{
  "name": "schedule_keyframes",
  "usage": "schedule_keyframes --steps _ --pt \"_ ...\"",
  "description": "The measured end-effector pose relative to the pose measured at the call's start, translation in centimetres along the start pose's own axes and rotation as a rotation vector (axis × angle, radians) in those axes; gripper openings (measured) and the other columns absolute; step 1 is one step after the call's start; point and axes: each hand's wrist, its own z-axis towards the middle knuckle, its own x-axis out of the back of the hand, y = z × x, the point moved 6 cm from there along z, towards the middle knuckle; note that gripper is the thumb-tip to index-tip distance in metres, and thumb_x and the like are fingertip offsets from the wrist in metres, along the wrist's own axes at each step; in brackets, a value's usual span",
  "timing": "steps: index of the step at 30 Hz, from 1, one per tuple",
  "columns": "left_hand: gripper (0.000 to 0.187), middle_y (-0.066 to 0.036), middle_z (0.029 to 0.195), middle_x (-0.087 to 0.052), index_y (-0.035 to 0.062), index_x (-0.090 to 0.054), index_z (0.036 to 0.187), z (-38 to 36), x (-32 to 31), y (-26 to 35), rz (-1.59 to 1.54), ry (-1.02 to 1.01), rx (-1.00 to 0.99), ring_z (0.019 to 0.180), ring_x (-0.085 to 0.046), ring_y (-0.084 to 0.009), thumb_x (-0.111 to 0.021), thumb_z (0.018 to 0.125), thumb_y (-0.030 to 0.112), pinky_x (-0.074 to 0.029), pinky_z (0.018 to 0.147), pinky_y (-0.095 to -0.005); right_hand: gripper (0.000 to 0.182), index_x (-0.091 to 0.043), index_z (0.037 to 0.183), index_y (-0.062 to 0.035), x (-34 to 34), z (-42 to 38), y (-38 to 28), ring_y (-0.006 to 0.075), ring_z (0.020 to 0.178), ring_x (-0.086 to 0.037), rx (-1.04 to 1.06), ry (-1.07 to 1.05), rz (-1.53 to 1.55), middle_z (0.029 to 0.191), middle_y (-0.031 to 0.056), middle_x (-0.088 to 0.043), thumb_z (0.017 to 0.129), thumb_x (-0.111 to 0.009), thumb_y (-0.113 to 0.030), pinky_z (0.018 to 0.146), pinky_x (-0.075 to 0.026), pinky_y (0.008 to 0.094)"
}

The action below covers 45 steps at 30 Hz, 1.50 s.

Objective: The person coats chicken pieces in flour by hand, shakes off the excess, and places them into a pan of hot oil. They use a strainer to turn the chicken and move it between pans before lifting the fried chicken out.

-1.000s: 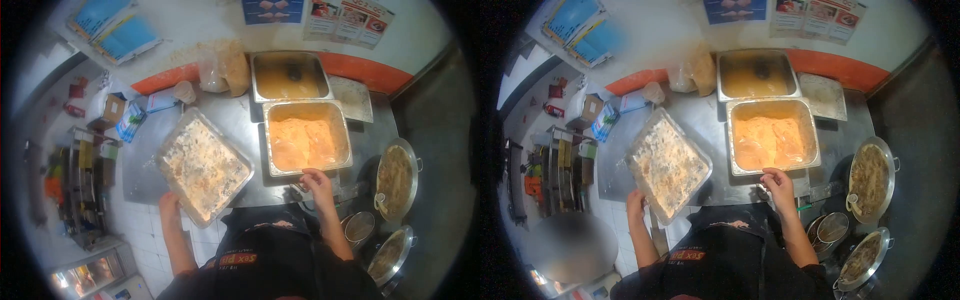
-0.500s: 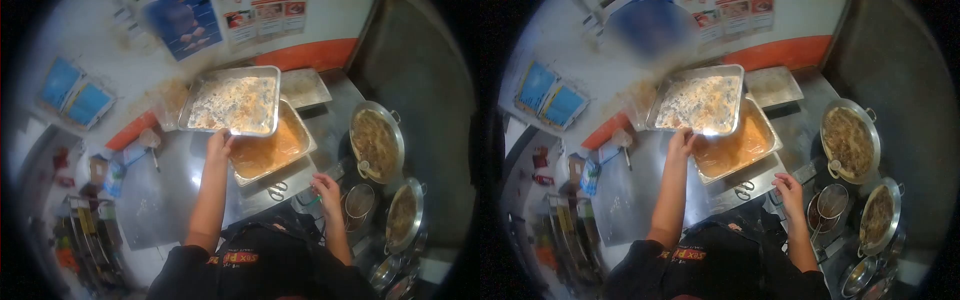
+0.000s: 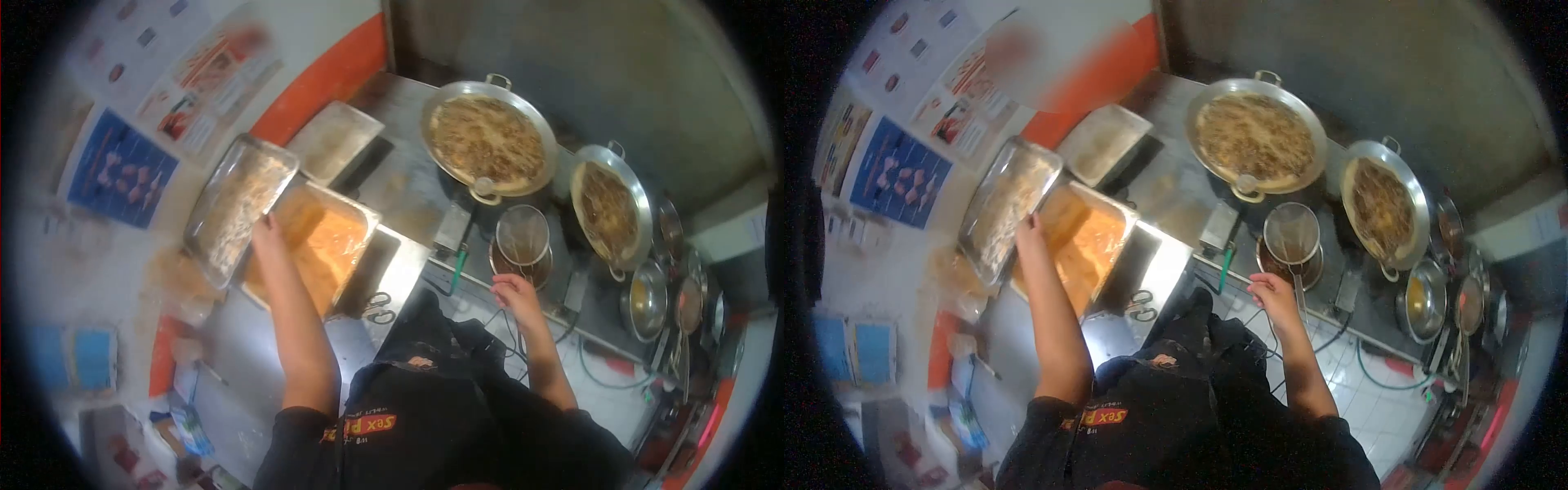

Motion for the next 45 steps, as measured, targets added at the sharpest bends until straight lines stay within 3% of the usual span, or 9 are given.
schedule_keyframes --steps 3,5,9,14,18,21,23,28,45 --pt "0.046 -0.016 0.109 -0.049 -0.0075 -0.040 0.119 -2.8 -1.0 1.0 0.043 -0.097 0.025 0.100 -0.052 -0.0280 -0.052 0.086 0.022 -0.052 0.086 -0.0362 0.027 -0.057 0.106 0.0001 2.0 -1.4 0.5 0.0082 0.072 -0.053 0.018 0.034 -0.025 0.086 0.0039 -0.062 0.082 -0.056 -0.013 0.062 -0.041 0.0209" --pt "0.020 -0.011 0.096 -0.052 -0.0018 -0.049 0.101 -13.7 -4.4 2.7 -0.005 0.043 0.079 0.087 -0.056 -0.0234 -0.053 0.085 0.010 -0.054 0.076 -0.0291 0.028 -0.056 0.107 0.0000 3.6 -2.9 1.5 0.0091 0.072 -0.053 0.044 0.097 -0.012 0.086 0.0041 -0.063 0.082 -0.056 -0.013 0.063 -0.041 0.0216" --pt "0.016 -0.001 0.088 -0.054 0.0110 -0.054 0.099 -28.4 -6.4 -2.9 0.415 -0.580 -0.030 0.074 -0.049 -0.0092 -0.055 0.085 0.018 -0.039 0.058 -0.0203 0.028 -0.057 0.106 -0.0001 5.4 -10.1 3.9 0.0112 0.072 -0.055 0.030 0.296 0.034 0.085 0.0052 -0.063 0.083 -0.056 -0.015 0.064 -0.043 0.0230" --pt "0.012 -0.003 0.069 -0.056 0.0050 -0.058 0.087 -36.1 2.4 -22.6 0.994 -0.721 0.670 0.051 -0.046 -0.0076 -0.055 0.086 0.016 -0.033 0.043 -0.0214 0.027 -0.059 0.104 0.0005 8.1 -20.1 11.9 0.0127 0.071 -0.054 -0.116 0.607 0.132 0.084 0.0074 -0.063 0.082 -0.056 -0.016 0.064 -0.043 0.0245" --pt "0.017 -0.002 0.067 -0.057 0.0066 -0.058 0.090 -29.6 7.5 -36.8 0.953 -0.622 0.404 0.049 -0.046 -0.0104 -0.053 0.086 0.022 -0.033 0.039 -0.0232 0.029 -0.059 0.104 0.0016 9.4 -25.1 14.1 0.0132 0.071 -0.054 -0.161 0.739 0.163 0.085 0.0078 -0.062 0.081 -0.056 -0.016 0.064 -0.043 0.0249" --pt "0.018 -0.005 0.072 -0.057 0.0056 -0.055 0.091 -24.5 9.6 -42.5 1.012 -0.376 0.613 0.052 -0.051 -0.0120 -0.051 0.087 0.022 -0.036 0.039 -0.0245 0.030 -0.059 0.104 0.0031 11.3 -26.9 15.4 0.0139 0.072 -0.054 -0.160 0.822 0.195 0.085 0.0089 -0.062 0.080 -0.055 -0.014 0.064 -0.044 0.0246" --pt "0.022 -0.004 0.062 -0.051 0.0048 -0.050 0.090 -24.3 8.5 -43.2 0.810 -0.187 0.649 0.054 -0.053 -0.0138 -0.048 0.089 0.027 -0.040 0.040 -0.0256 0.030 -0.058 0.104 0.0032 12.9 -27.0 17.1 0.0124 0.069 -0.054 -0.133 0.811 0.236 0.084 0.0081 -0.061 0.080 -0.055 -0.015 0.062 -0.043 0.0234" --pt "0.028 0.001 0.067 -0.052 0.0140 -0.053 0.082 -21.8 7.6 -44.9 0.925 -0.427 0.513 0.046 -0.039 -0.0103 -0.045 0.093 0.038 -0.027 0.037 -0.0232 0.031 -0.059 0.100 0.0034 17.1 -24.2 22.1 0.0110 0.065 -0.053 -0.206 0.799 0.299 0.078 0.0064 -0.061 0.076 -0.058 -0.017 0.061 -0.043 0.0226" --pt "0.019 0.003 0.071 -0.055 0.0103 -0.052 0.087 -21.2 6.2 -44.6 0.837 -0.564 0.534 0.048 -0.035 -0.0059 -0.047 0.094 0.026 -0.028 0.041 -0.0209 0.019 -0.059 0.103 -0.0019 22.6 -22.0 39.2 0.0104 0.074 -0.053 -0.264 0.720 0.512 0.083 0.0048 -0.060 0.086 -0.054 -0.008 0.067 -0.042 0.0237"
